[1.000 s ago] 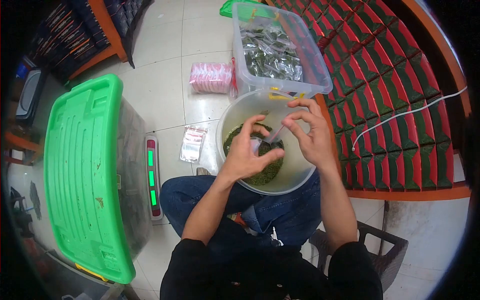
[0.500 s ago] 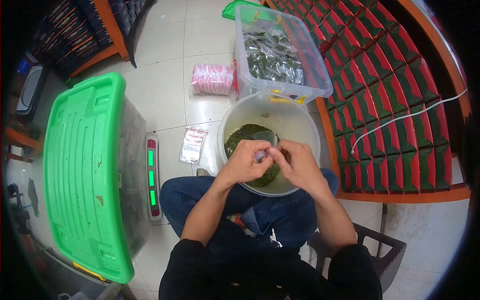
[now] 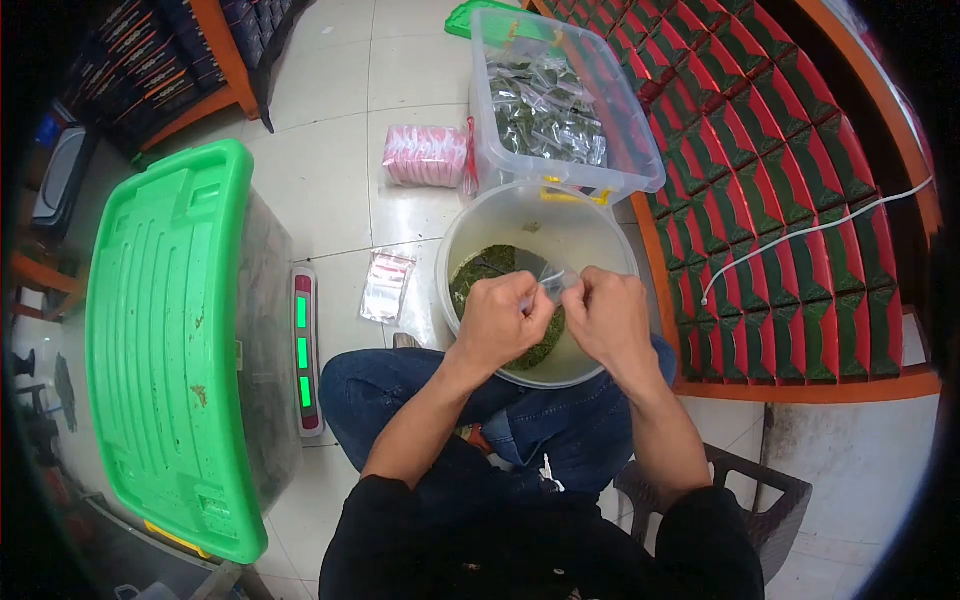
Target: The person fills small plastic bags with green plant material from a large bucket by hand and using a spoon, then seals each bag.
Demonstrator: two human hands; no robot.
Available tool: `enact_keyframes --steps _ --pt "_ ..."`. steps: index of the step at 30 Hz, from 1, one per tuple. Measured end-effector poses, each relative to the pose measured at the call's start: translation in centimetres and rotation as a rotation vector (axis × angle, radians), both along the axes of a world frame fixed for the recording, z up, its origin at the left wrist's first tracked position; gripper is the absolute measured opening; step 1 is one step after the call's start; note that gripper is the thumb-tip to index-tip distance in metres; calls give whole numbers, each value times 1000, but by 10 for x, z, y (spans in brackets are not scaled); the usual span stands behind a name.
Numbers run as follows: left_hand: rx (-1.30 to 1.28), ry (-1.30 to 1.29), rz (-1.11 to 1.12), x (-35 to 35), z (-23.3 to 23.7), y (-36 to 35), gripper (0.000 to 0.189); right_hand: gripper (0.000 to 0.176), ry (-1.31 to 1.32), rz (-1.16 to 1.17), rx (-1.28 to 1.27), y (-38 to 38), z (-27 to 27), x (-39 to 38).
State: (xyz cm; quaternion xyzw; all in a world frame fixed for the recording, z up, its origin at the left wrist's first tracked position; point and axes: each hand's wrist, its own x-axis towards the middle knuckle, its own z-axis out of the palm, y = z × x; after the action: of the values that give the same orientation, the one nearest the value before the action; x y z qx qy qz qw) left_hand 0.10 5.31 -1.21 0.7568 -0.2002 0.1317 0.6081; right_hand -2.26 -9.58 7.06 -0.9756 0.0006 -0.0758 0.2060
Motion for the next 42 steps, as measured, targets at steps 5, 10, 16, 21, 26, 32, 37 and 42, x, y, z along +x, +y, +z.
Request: enact_keyframes --steps 5,10,16,21,26,32,37,42 --pt "10 -205 186 2 2 3 19 31 46 55 26 2 -1 20" --pt "-87 -184 126 14 39 25 33 36 168 302 74 0 15 44" --pt "3 -249 143 32 12 50 48 45 620 264 966 -24 -39 114" --pt "-180 10 105 34 11 51 50 25 679 307 -477 -34 -205 122" --pt "-619 259 -60 25 2 37 54 29 839 245 -341 -22 -213 112" --pt "-575 340 -33 27 -6 20 56 30 280 657 39 -9 -219 57" --pt "-466 245 16 25 -7 21 57 21 1067 334 806 -31 -171 75" --pt "-487 246 3 22 -2 17 61 14 1121 90 1114 -58 -129 59"
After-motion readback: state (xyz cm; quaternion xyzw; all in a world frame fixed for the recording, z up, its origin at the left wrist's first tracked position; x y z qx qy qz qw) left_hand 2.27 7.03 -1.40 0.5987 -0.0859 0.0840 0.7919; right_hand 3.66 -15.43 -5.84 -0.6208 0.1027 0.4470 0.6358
